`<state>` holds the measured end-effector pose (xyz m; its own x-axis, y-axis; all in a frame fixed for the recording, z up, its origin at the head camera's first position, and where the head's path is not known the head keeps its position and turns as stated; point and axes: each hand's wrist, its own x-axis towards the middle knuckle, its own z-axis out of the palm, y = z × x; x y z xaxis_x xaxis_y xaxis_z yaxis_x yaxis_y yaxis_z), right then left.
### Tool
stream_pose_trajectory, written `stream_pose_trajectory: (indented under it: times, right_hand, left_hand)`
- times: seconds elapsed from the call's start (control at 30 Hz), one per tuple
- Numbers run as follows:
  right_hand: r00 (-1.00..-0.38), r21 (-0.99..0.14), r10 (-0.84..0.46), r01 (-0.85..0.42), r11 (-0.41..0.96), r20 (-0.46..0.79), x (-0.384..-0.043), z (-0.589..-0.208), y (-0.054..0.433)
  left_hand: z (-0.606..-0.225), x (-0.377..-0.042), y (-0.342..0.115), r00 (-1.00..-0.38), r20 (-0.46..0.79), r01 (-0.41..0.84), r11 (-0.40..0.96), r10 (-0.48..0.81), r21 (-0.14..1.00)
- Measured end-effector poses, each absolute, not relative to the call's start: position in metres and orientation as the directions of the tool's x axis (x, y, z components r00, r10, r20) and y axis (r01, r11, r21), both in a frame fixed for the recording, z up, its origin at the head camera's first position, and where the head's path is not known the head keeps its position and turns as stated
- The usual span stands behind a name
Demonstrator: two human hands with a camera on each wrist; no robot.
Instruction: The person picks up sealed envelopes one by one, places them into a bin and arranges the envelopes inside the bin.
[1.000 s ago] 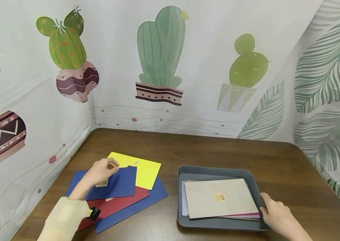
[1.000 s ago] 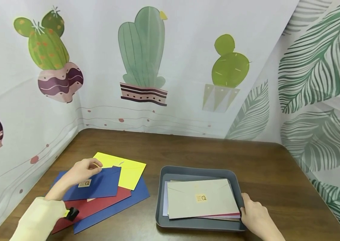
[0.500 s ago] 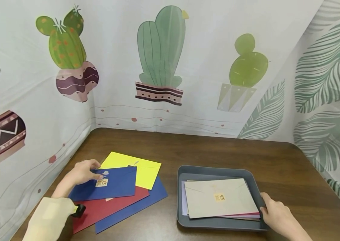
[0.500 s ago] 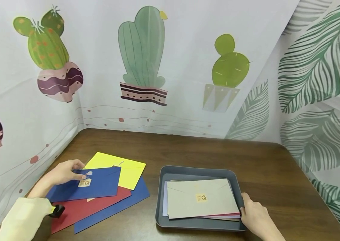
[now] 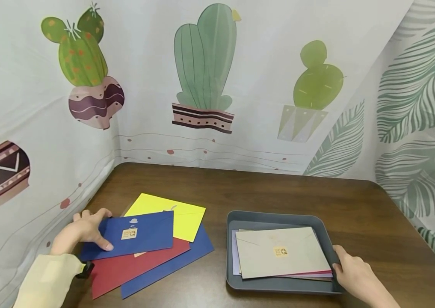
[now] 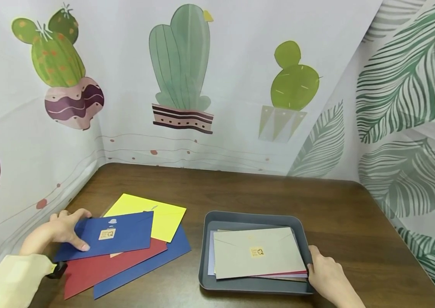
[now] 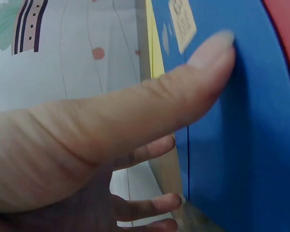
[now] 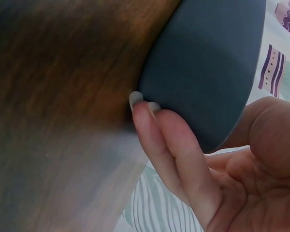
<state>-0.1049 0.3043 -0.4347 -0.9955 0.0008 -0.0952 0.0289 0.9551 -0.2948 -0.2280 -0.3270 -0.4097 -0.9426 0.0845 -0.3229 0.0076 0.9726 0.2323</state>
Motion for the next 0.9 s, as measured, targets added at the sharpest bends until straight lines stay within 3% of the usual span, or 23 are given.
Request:
stream_pose_trajectory:
  times: [0.33,0.7,0.9]
  right_hand:
    - [-1.0,-0.303,-0.003,0.007,0.953,-0.031,-0.103,-0.436,0.304]
    - [-1.0,-0.302,0.001,0.011,0.953,-0.03,-0.103,-0.436,0.304]
    - [-0.999,-0.303,-0.006,0.005,0.953,-0.036,-0.103,-0.436,0.305]
  left_hand:
    - [-0.411,-0.226,-0.331,-0.937,-0.338,0.006,0.973,0.087,0.232]
    - [-0.412,-0.233,-0.343,-0.962,-0.206,0.099,0.93,0.181,0.354]
    - [-0.41,-0.231,-0.345,-0.975,-0.172,0.069,0.922,0.144,0.38]
